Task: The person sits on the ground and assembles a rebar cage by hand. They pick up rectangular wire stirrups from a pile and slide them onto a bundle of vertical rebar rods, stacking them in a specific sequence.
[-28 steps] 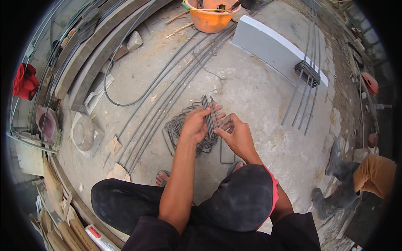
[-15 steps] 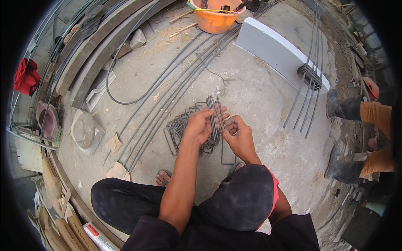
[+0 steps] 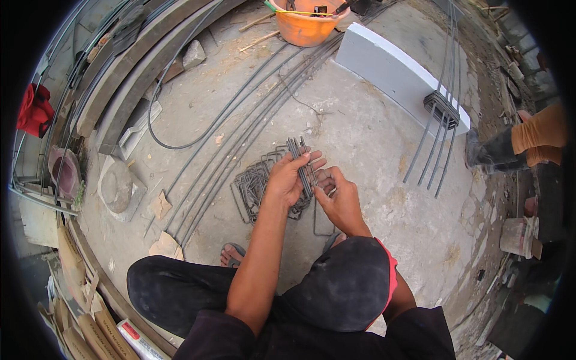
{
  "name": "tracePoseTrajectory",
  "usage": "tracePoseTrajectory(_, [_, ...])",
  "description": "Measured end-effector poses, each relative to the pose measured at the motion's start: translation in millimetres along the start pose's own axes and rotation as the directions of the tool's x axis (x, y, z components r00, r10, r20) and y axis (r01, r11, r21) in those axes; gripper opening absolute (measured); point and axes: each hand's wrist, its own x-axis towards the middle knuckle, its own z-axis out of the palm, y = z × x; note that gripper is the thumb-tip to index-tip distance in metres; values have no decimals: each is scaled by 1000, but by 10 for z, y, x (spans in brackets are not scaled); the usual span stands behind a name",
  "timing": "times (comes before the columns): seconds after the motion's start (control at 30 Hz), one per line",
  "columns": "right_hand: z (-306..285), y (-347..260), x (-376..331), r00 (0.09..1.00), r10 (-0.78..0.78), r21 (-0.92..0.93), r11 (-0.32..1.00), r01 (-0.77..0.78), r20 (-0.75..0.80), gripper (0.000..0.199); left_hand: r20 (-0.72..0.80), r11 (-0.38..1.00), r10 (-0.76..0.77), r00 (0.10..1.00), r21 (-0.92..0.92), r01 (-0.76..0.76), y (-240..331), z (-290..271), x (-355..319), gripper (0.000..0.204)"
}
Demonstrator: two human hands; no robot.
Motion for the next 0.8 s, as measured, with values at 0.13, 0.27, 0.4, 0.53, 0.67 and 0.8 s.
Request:
tracePoseTrajectory(0.13, [-45,-99,-22,999,-49,-166,985,49,4,39,-52,999,28,998,-41,-31,4,79,-22,48])
tracePoseTrajectory(0.27, [-44,-46,-51,995,93,34,995,-94,17,40,-75,995,93,993,-22,-95,-46,174,-43,40])
tracePoseTrajectory(0.4, [3,209,-61,982,190,398,900,-176,7,43,13,997,42,999,-66,-41,-56,140,12,49])
tracePoseTrajectory(0.53, [14,238,-34,978,202,454,868,-203,52,43,21,998,47,999,-49,-45,-79,118,15,50])
tracePoseTrajectory(0.67, [-37,231,-32,972,228,464,856,-230,61,43,30,998,38,999,-47,-36,-78,142,12,50])
tracePoseTrajectory(0.8, [-60,209,-45,964,259,482,839,-251,50,42,39,998,30,999,-49,-28,-87,158,7,50])
